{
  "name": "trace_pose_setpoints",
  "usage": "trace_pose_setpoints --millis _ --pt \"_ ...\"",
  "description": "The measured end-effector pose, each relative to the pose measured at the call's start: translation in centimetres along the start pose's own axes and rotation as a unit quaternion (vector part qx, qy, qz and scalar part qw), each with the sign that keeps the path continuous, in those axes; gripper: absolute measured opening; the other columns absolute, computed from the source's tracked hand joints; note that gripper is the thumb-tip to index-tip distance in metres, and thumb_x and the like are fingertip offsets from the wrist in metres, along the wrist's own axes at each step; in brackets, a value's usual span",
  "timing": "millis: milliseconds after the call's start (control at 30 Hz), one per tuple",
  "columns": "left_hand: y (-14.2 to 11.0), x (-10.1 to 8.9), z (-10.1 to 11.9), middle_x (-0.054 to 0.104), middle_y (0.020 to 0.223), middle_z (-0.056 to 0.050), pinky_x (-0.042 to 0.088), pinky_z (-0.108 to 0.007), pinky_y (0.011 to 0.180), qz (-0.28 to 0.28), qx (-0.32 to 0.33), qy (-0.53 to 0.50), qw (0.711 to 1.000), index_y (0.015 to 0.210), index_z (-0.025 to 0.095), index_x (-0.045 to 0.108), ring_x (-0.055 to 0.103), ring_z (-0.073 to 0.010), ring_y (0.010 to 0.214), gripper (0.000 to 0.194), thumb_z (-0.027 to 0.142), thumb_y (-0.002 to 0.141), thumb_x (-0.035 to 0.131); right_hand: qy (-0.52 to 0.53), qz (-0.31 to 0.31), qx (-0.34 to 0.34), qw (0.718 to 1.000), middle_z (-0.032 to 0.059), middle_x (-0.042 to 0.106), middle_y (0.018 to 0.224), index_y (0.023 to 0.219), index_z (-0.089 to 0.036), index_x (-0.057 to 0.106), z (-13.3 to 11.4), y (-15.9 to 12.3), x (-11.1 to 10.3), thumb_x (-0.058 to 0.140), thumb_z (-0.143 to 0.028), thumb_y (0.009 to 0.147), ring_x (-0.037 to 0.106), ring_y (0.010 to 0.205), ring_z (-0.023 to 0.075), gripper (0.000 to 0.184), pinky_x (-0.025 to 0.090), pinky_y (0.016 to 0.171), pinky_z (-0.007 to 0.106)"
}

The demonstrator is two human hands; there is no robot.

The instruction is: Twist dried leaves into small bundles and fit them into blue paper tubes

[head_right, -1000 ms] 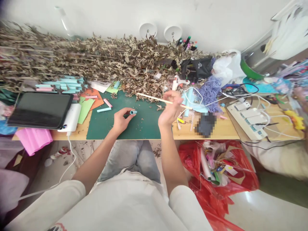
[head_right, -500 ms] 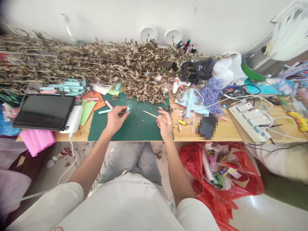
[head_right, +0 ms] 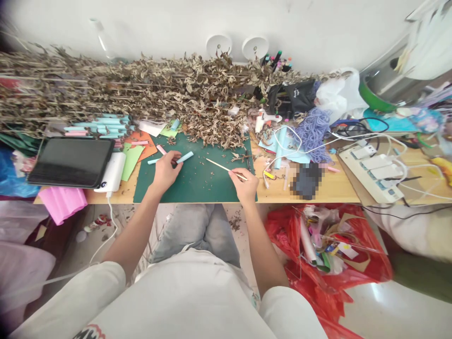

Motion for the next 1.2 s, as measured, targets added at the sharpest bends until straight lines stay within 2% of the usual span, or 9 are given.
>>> trace_pose_setpoints --millis 233,433,567,667,800,933,1033,1100,1200 --pt "-0.2 -0.1 -0.4 0.07 0.102 -0.008 0.053 -0.034 0.081 0.005 -0.002 0.006 1.0 0.112 0.02 0.061 0.065 -0.0208 0.085 0.031 0.013 0.082 0.061 -0.256 -0.084 -0.175 0.947 0.0074 0.076 0.089 0.086 -0.022 0.074 -1.3 -0.8 1.2 0.058 -0.029 0.092 0.068 0.087 0.0224 0.019 0.054 0.08 0.036" --pt "-0.3 -1.0 -0.4 0.07 0.1 -0.012 0.05 -0.044 0.087 0.025 -0.003 0.118 0.993 0.108 0.02 0.066 0.061 -0.0314 0.098 0.022 0.017 0.087 0.057 -0.358 -0.111 -0.206 0.904 0.0103 0.074 0.098 0.094 -0.02 0.073 -1.8 0.0 2.4 0.057 -0.03 0.094 0.062 0.099 0.0261 0.019 0.048 0.09 0.039" --pt "-1.0 -1.4 0.6 0.067 0.109 -0.014 0.045 -0.05 0.096 0.05 0.015 0.128 0.99 0.113 0.02 0.066 0.056 -0.0351 0.107 0.025 0.021 0.09 0.056 -0.388 -0.069 -0.198 0.897 0.0134 0.069 0.11 0.113 -0.017 0.069 -2.5 1.8 1.5 0.056 -0.029 0.093 0.057 0.105 0.0277 0.027 0.046 0.095 0.041" --pt "-1.4 -0.9 2.1 0.066 0.111 -0.014 0.045 -0.05 0.097 0.048 0.028 0.108 0.993 0.116 0.02 0.065 0.056 -0.0343 0.107 0.026 0.023 0.093 0.055 -0.455 -0.057 -0.191 0.868 0.0162 0.061 0.119 0.124 -0.019 0.067 -2.4 3.5 1.3 0.06 -0.024 0.09 0.051 0.111 0.0312 0.035 0.043 0.096 0.045" --pt "-2.0 0.4 4.3 0.067 0.113 -0.013 0.046 -0.047 0.1 0.021 0.056 0.075 0.995 0.117 0.018 0.065 0.057 -0.0314 0.108 0.026 0.024 0.096 0.051 -0.484 -0.08 -0.182 0.852 0.0177 0.061 0.116 0.109 -0.017 0.074 -1.7 5.6 2.0 0.056 -0.02 0.092 0.047 0.113 0.032 0.025 0.042 0.096 0.047" --pt "-2.5 1.2 5.4 0.068 0.112 -0.012 0.05 -0.042 0.097 0.001 0.05 0.019 0.999 0.115 0.018 0.066 0.061 -0.0263 0.104 0.027 0.022 0.097 0.047 -0.387 -0.044 -0.187 0.902 0.0151 0.067 0.103 0.099 -0.016 0.074 -2.8 5.7 2.3 0.047 -0.02 0.097 0.055 0.105 0.027 0.027 0.045 0.097 0.045" --pt "-2.8 1.5 5.7 0.069 0.111 -0.01 0.054 -0.036 0.087 -0.007 0.014 -0.064 0.998 0.115 0.019 0.067 0.064 -0.0201 0.089 0.025 0.024 0.096 0.05 -0.202 0.008 -0.178 0.963 0.0094 0.07 0.101 0.095 -0.02 0.073 -4.5 3.8 3.0 0.055 -0.029 0.095 0.062 0.098 0.0224 0.02 0.051 0.091 0.039" --pt "-2.9 2.0 5.6 0.07 0.11 -0.009 0.056 -0.032 0.079 -0.02 -0.035 -0.167 0.985 0.115 0.019 0.066 0.065 -0.017 0.082 0.025 0.029 0.096 0.054 -0.035 -0.01 -0.091 0.995 0.006 0.072 0.096 0.092 -0.02 0.072 -4.5 2.2 4.5 0.064 -0.036 0.088 0.066 0.084 0.0182 0.017 0.056 0.078 0.033" --pt "-3.0 3.5 5.8 0.069 0.117 -0.009 0.058 -0.028 0.07 -0.068 -0.124 -0.373 0.917 0.129 0.022 0.057 0.068 -0.0148 0.079 0.038 0.041 0.095 0.056 0.136 -0.035 0.066 0.988 0.0039 0.075 0.087 0.089 -0.019 0.07 -3.3 -0.1 7.4 0.074 -0.042 0.077 0.069 0.076 0.0171 0.026 0.056 0.067 0.029"
Point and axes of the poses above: each hand's wrist, its own y-axis towards the middle knuckle, its own x-axis out of the palm, z = x × y, the point moved 6 cm from there along y, towards the middle knuckle
